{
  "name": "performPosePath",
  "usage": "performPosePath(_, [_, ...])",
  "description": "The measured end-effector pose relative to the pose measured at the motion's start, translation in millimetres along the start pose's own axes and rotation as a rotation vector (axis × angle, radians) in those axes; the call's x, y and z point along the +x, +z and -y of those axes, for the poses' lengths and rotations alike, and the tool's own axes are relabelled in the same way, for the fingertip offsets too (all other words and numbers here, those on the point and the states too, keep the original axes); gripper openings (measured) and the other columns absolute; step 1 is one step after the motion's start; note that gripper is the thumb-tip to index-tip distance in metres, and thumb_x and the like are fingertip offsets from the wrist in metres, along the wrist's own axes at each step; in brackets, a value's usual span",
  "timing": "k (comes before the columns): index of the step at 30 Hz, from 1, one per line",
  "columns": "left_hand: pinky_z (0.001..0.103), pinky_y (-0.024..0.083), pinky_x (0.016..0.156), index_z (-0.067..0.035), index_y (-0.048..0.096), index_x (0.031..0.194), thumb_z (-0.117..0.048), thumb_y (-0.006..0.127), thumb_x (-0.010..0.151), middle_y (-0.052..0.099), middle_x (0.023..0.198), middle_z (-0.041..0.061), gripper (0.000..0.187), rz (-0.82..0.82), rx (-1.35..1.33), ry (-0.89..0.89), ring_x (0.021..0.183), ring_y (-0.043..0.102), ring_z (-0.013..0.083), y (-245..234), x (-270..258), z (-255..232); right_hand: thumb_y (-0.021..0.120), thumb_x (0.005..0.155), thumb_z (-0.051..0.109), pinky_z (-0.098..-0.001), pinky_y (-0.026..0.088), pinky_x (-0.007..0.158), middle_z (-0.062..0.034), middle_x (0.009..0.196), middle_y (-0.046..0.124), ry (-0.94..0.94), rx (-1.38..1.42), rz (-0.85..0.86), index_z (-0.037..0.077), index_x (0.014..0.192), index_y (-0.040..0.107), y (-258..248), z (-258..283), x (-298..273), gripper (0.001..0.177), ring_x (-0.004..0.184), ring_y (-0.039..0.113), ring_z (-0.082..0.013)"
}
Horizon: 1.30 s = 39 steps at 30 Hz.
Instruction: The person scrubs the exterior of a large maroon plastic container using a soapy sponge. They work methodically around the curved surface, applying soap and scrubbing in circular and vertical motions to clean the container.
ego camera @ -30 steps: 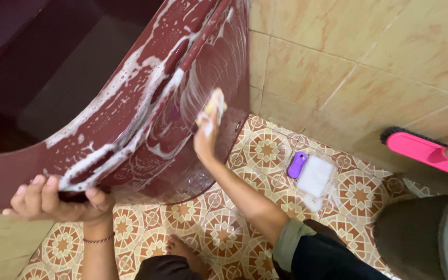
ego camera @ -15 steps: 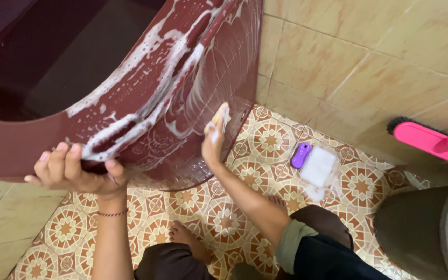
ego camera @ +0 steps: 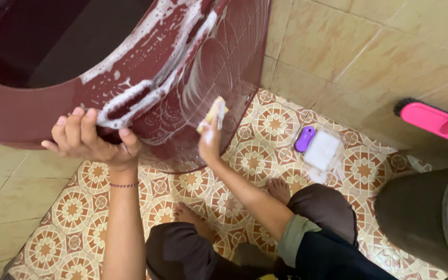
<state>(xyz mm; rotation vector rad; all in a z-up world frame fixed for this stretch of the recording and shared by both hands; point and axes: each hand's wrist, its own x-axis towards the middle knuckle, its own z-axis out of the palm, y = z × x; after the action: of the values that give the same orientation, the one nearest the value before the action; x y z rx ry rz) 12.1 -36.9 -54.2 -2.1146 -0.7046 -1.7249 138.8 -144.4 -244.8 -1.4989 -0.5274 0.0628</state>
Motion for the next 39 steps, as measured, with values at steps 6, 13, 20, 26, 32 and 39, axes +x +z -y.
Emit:
performPosePath(6, [0.055,0.003,0.128,-0.020,0.061,0.126,-0.054,0.046,0.098,0.058,0.130,0.001,0.046,0.010,0.007,0.009,0.138,0.044,0.0277,0,0,1,0.043,0.103,0.004,-0.0469,0.032,0.124,-0.0309,0.155,0.042,-0.054,0.021,-0.096,-0.010,0.152,0.036,12,37,23,0.051,0.146,0.042,-0.0396])
performPosePath(13, [0.054,0.001,0.127,-0.015,0.061,0.135,-0.050,0.048,0.102,0.058,0.138,0.004,0.050,0.118,-0.033,0.014,0.141,0.042,0.0310,-15,7,-4,0.047,0.104,0.009,-0.0505,0.020,0.129,-0.0334,0.161,0.027,-0.476,-0.118,0.021,-0.007,0.153,0.027,15,86,7,0.055,0.154,0.025,-0.0470])
performPosePath(20, [0.055,0.000,0.127,-0.013,0.060,0.142,-0.046,0.048,0.106,0.056,0.148,0.007,0.050,0.242,-0.082,0.001,0.147,0.040,0.0328,-30,11,-1,0.046,0.101,0.009,-0.0531,0.026,0.120,-0.0395,0.153,0.031,-0.116,-0.045,0.080,-0.011,0.152,0.026,-6,2,-32,0.059,0.144,0.031,-0.0512])
performPosePath(26, [0.056,0.000,0.129,-0.013,0.063,0.137,-0.047,0.045,0.108,0.058,0.147,0.006,0.049,0.113,-0.093,0.003,0.147,0.040,0.0328,-31,25,26,0.055,0.101,0.011,-0.0498,0.035,0.111,-0.0300,0.137,0.052,-0.236,-0.174,0.181,0.000,0.128,0.053,20,79,1,0.029,0.139,0.047,-0.0462])
performPosePath(32, [0.059,0.009,0.124,-0.013,0.067,0.122,-0.046,0.038,0.108,0.066,0.127,0.005,0.045,0.112,-0.118,0.019,0.132,0.053,0.0301,-26,30,35,0.060,0.098,0.009,-0.0637,0.019,0.127,-0.0267,0.145,0.041,-0.736,-0.407,0.234,0.001,0.123,0.056,30,43,-40,0.027,0.147,0.031,-0.0530])
performPosePath(39, [0.056,0.011,0.125,-0.015,0.067,0.119,-0.045,0.037,0.107,0.068,0.124,0.003,0.045,0.051,-0.109,0.040,0.129,0.055,0.0285,-19,25,38,0.041,0.106,0.016,-0.0592,0.032,0.115,-0.0368,0.148,0.032,-0.020,0.047,0.119,-0.008,0.146,0.026,17,-5,-57,0.048,0.136,0.040,-0.0490])
